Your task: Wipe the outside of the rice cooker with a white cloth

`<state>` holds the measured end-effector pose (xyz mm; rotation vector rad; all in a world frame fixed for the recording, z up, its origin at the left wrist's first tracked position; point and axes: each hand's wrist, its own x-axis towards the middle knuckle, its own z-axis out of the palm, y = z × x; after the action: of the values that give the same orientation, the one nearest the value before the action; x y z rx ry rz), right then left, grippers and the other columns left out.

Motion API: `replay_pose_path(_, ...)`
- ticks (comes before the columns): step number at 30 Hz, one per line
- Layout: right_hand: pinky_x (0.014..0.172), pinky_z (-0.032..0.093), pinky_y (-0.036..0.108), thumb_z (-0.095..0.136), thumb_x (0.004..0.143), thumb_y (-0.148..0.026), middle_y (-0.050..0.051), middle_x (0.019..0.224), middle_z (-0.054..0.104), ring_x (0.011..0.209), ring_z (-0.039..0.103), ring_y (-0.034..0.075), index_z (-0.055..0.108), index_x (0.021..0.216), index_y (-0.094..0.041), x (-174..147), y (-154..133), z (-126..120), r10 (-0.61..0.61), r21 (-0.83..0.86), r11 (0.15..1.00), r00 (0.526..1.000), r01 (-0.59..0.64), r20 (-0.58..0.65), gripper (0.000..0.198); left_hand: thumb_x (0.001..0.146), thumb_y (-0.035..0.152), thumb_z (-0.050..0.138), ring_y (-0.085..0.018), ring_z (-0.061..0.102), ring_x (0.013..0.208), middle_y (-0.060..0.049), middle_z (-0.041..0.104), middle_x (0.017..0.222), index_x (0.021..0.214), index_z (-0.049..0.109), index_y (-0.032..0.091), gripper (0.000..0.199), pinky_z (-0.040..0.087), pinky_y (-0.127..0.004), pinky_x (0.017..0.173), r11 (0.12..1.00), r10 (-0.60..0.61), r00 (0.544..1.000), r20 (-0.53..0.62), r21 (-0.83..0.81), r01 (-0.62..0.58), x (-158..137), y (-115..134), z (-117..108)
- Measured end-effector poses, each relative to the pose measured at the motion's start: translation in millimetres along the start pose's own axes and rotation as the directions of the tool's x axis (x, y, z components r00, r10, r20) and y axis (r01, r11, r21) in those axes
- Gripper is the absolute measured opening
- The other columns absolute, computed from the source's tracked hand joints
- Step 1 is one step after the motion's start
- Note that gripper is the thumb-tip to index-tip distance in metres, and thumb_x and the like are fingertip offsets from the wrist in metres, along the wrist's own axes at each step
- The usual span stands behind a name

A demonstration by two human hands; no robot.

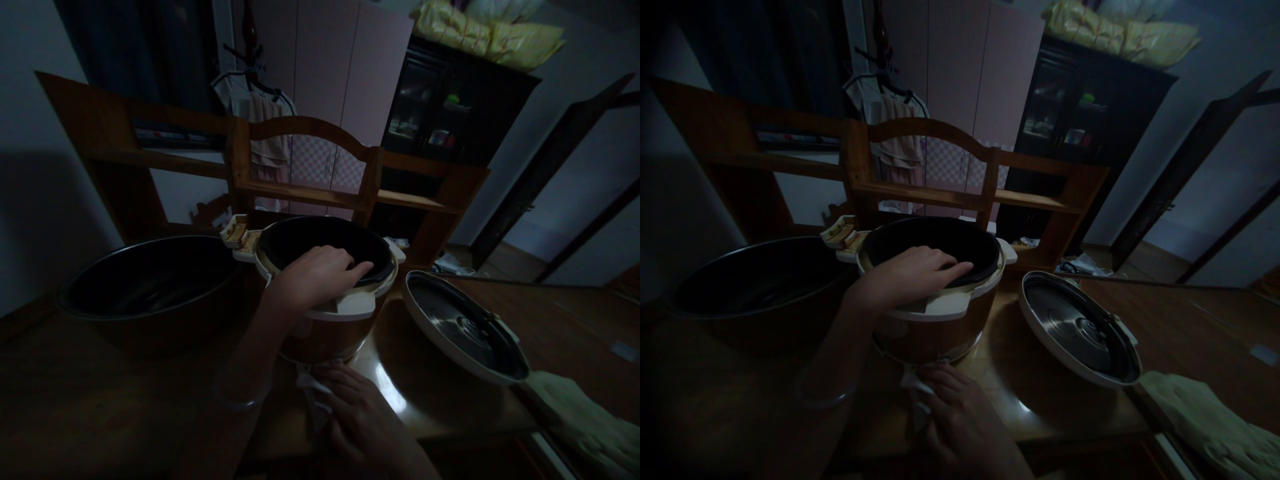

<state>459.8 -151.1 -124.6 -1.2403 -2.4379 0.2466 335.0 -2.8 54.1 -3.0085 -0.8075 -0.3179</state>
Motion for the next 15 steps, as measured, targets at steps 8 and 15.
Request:
replay_pose_path(8, 0.119, 0.027, 0.042, 0.047, 0.086, -0.016, 0.004, 0.146, 0.048, 0.139, 0.035, 0.018, 0.039, 0.147, -0.023, -4, -4, 1, 0.031, -0.033, 0.999, 0.999, -0.030, 0.019, 0.061, 0.102, 0.039, 0.025, -0.026, 0.067, 0.092, -0.008, 0.071, 0.108, 0.134, 0.056, 0.031, 0.045, 0.042, -0.032, 0.070, 0.999, 0.009, 1.000, 0.015, 0.035, -0.010, 1, 1, -1)
replay_pose_path(15, 0.111, 0.040, 0.043, 0.051, 0.078, -0.010, 0.009, 0.130, 0.061, 0.128, 0.049, 0.022, 0.052, 0.135, -0.016, -24, 17, 1, 0.001, -0.118, 0.993, 0.985, -0.022, -0.172, 0.058, 0.101, 0.031, 0.027, -0.027, 0.066, 0.093, -0.009, 0.070, 0.107, 0.138, 0.051, 0.029, 0.044, 0.041, -0.032, 0.068, 0.988, 0.063, 0.997, 0.035, 0.136, -0.067, -1, 1, -3)
